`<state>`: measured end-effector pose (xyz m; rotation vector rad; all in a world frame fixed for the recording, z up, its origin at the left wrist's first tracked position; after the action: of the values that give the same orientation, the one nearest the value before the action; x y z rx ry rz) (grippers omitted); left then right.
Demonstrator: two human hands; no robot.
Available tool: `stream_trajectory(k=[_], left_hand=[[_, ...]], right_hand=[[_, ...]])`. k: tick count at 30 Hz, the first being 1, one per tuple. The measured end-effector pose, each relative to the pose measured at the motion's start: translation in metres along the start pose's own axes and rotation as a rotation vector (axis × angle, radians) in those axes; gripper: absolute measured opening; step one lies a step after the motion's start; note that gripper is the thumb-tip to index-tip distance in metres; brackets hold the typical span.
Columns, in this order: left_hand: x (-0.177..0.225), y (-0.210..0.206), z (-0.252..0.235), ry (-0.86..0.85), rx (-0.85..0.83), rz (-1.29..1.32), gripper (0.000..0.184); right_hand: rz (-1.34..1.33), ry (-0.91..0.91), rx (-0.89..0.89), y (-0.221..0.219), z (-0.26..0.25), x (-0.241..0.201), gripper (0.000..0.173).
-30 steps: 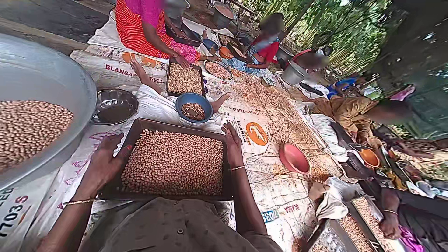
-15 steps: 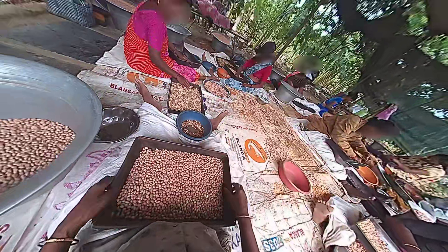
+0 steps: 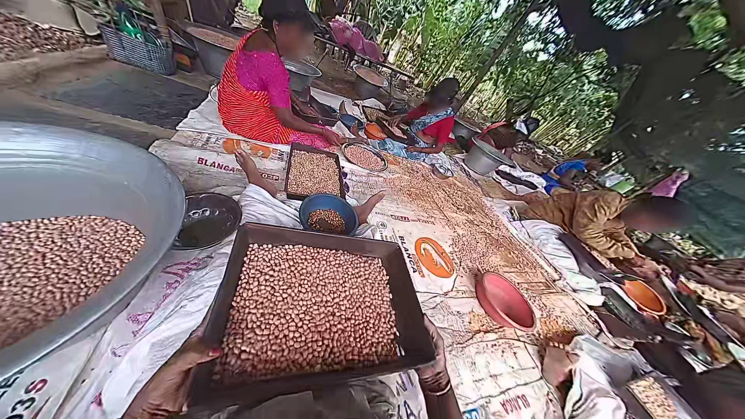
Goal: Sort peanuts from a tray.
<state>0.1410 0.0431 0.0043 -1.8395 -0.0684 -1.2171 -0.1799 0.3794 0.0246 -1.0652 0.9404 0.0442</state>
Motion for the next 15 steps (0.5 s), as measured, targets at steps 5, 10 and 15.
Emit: stream_trajectory(k=[5, 10, 15], left_hand=[[-0.004, 0.026, -0.052, -0.078, 0.173, 0.062, 0.023], [0.039, -0.025, 0.003, 0.042, 0.278, 0.013, 0.018], [0.009, -0.035, -0.030, -0.024, -0.014, -0.142, 0.058]], right_hand=[[0.064, -0.048, 0.101, -0.040, -0.041, 0.027, 0.044], [0.049, -0.064, 0.226, -0.029, 0.036, 0.042, 0.031], [-0.111, -0.052, 0.034, 0.005, -0.031, -0.005, 0.035]])
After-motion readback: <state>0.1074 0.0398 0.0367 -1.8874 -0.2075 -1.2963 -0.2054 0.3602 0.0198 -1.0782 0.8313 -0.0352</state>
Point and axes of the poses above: each hand's wrist, its own z-axis away from the middle knuckle, its own y-axis out of the back of the hand, x = y × z, the point moved 4 cm from there along -z, towards the middle knuckle, and after that the axes turned 12 degrees about -y, right-handed, at the moved point
